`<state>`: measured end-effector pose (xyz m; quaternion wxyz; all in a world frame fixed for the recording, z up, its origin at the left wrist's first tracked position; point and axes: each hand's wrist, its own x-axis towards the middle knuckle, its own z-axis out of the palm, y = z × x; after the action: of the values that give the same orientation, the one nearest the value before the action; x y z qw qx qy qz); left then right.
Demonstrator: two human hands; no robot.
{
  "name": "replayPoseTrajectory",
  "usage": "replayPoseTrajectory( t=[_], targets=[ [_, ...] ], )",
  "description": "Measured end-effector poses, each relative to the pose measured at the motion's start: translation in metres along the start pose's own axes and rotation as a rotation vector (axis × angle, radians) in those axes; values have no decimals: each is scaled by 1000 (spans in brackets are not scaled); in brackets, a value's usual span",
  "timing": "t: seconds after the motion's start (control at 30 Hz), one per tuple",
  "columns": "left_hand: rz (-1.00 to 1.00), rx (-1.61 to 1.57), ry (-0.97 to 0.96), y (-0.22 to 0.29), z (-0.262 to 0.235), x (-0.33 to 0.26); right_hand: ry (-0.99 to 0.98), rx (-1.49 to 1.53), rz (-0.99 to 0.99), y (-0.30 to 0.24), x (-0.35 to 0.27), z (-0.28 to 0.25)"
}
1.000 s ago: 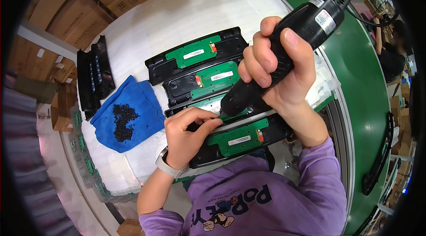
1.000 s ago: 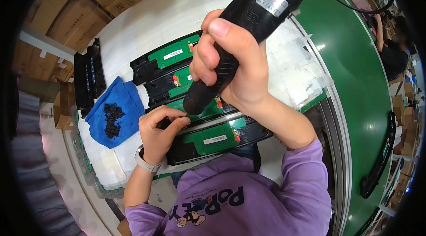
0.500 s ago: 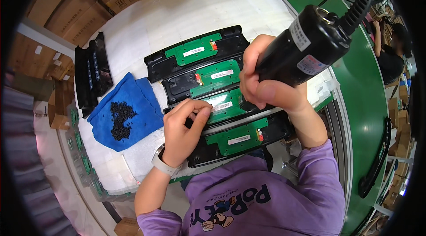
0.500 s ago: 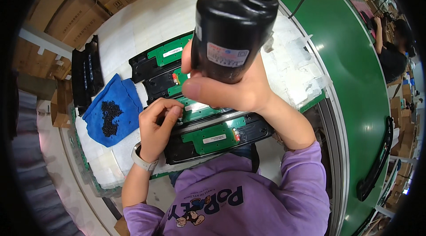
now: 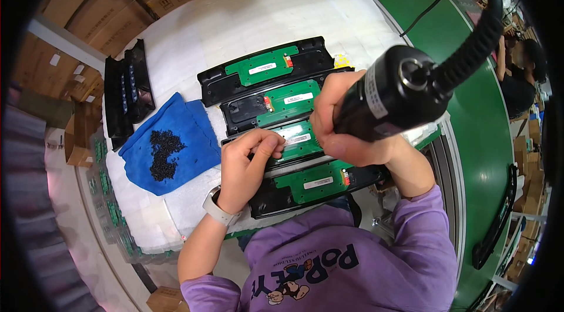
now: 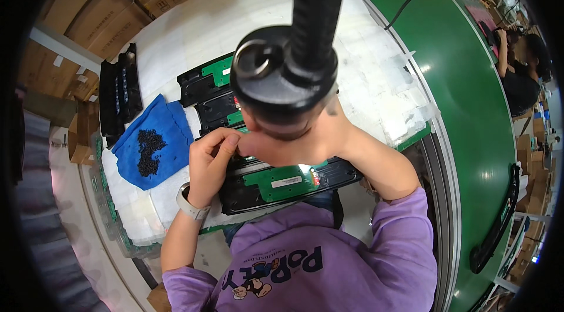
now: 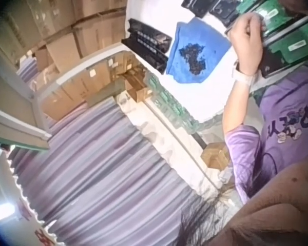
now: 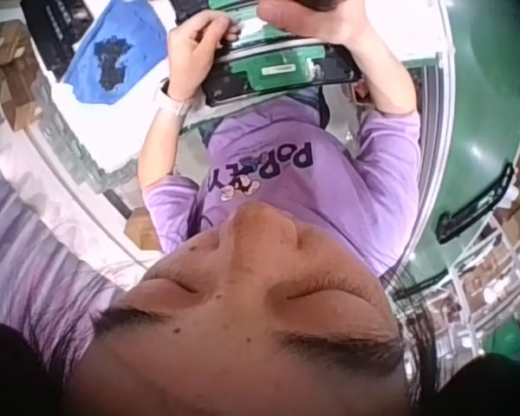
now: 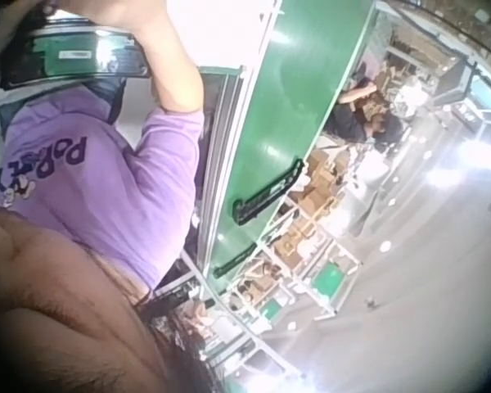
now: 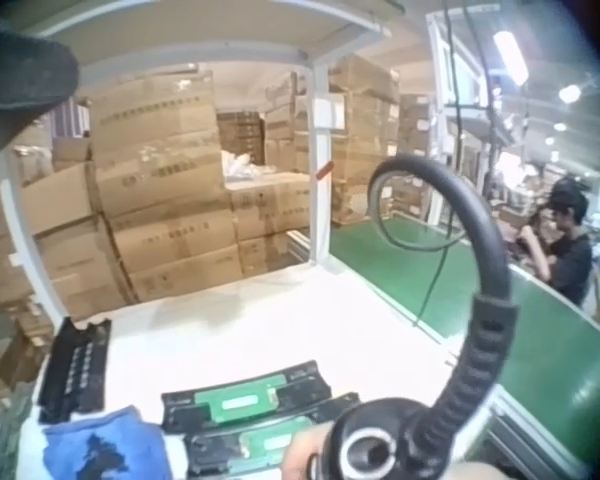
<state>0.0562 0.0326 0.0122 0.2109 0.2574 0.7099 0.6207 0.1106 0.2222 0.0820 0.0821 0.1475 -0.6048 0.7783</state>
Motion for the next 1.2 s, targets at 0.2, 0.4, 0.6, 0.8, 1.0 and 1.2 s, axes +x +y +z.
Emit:
replayPoseTrajectory(
  t=[0.2, 0.4, 0.6, 0.8, 1.0, 1.2],
  targets=[
    [-17, -49, 47, 2, -1, -2, -69, 89, -81, -2, 8, -10],
    [17, -81, -52, 11, -10, -3, -165, 363, -374, -8, 25, -14],
    [45, 4, -41, 9, -12, -4, -185, 371, -368, -1, 26, -10],
    [54, 81, -50, 14, -15, -3, -153, 382, -328, 2, 26, -4],
    [2, -2, 18, 15, -16, -7, -18, 335, -331, 9, 27, 8],
    [-61, -149, 57, 17, -26, -4, 50, 453, -397, 8, 37, 9]
  ],
)
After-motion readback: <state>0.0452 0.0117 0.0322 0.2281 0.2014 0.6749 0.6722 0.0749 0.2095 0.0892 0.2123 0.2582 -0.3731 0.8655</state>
